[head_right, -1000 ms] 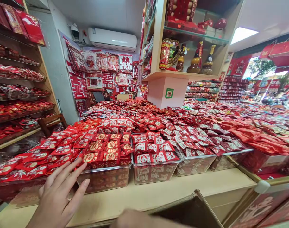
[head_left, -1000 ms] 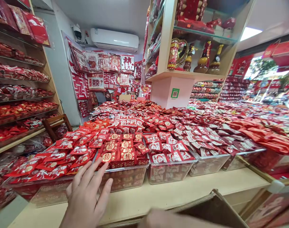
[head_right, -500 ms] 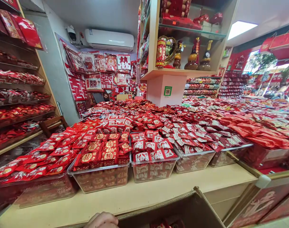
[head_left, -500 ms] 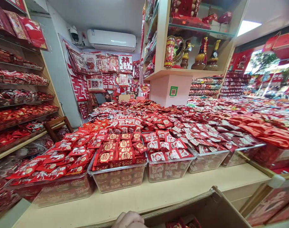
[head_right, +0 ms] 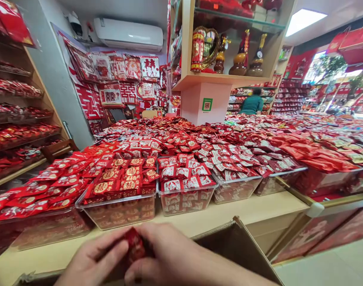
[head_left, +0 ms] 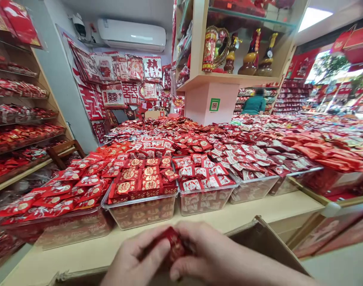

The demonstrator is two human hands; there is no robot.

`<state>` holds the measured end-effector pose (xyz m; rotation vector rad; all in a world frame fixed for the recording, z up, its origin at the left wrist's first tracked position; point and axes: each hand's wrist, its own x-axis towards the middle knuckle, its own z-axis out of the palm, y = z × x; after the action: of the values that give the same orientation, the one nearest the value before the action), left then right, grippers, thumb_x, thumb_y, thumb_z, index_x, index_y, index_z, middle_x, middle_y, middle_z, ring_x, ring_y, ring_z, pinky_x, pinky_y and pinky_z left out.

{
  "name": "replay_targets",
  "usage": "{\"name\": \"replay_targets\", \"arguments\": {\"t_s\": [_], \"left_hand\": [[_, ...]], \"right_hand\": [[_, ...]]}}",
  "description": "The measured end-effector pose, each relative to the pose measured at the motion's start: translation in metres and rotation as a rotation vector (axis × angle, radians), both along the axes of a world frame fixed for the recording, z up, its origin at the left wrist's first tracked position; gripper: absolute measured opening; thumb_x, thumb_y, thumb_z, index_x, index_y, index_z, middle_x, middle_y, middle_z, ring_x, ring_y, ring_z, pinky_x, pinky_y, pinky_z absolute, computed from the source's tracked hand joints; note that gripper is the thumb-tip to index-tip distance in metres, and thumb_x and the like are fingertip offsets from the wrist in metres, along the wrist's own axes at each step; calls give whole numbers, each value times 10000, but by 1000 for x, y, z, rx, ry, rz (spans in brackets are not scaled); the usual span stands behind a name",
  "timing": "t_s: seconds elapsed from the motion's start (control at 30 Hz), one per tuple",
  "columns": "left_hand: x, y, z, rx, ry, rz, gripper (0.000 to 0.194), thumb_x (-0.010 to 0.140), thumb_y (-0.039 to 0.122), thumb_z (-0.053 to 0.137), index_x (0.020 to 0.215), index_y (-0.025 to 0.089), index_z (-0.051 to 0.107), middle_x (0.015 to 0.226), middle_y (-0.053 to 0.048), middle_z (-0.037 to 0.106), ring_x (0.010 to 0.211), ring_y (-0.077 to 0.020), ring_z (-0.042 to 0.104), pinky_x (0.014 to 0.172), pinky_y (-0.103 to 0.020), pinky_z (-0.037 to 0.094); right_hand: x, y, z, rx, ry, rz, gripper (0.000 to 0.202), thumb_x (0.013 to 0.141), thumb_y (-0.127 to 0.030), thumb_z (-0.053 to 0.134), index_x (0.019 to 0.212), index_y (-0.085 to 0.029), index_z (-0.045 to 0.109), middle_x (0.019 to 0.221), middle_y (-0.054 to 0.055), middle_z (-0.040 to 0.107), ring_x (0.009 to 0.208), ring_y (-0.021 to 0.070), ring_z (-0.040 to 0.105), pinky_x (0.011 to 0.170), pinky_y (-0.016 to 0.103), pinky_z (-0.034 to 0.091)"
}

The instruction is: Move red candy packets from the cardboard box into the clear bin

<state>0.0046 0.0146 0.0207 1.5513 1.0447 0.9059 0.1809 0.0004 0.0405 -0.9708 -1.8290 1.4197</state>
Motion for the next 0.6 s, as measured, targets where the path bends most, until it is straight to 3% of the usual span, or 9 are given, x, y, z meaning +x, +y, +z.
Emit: {"name": "replay_targets", "arguments": {"t_s": [0.07, 0.13, 0.23, 0.33, 0.43, 0.6], "left_hand": [[6, 10, 15, -30, -15, 15, 241, 697, 456, 632, 836, 279, 718, 639, 32, 661, 585, -113, 548, 591, -174, 475], [10, 18, 20, -51, -55, 62, 187, 686, 419, 657, 735, 254, 730, 521, 48, 603, 491, -87, 466, 466, -151, 417], [13, 22, 12, -154, -205, 109, 172, 703, 384, 654, 751, 235, 723, 604, 35, 646, 562, -103, 510, 497, -166, 438], [12, 21, -3, -258, -340, 97, 189, 732, 374, 631, 831, 232, 708, 761, 8, 694, 686, -143, 574, 570, -210, 485], [11, 20, -13, -336, -379, 81, 225, 693, 369, 673, 865, 226, 698, 755, 3, 707, 666, -156, 614, 569, -227, 505], [10, 20, -11, -408, -379, 98, 252, 639, 348, 726, 828, 185, 696, 693, -11, 717, 595, -154, 647, 526, -199, 503]], "right_hand": [[-2, 12, -2, -114, 137, -58, 292, 605, -138, 694, 843, -187, 532, 720, -42, 579, 656, 105, 533, 599, 213, 410], [-4, 22, -8, -227, 272, -123, 329, 578, -203, 723, 815, -174, 497, 677, -36, 587, 595, 97, 531, 568, 217, 406], [-3, 31, -18, -238, 354, -193, 334, 604, -362, 714, 731, -144, 495, 593, -23, 575, 514, 76, 503, 511, 202, 378], [0, 35, -27, -169, 350, -211, 321, 657, -399, 675, 715, -125, 518, 578, -16, 566, 507, 63, 491, 490, 186, 358], [2, 35, -35, -208, 333, -187, 338, 684, -436, 642, 758, -129, 522, 587, -8, 573, 514, 85, 530, 459, 183, 369], [3, 31, -41, -255, 341, -143, 399, 718, -498, 581, 871, -129, 579, 672, 24, 598, 555, 112, 566, 473, 208, 416]]}}
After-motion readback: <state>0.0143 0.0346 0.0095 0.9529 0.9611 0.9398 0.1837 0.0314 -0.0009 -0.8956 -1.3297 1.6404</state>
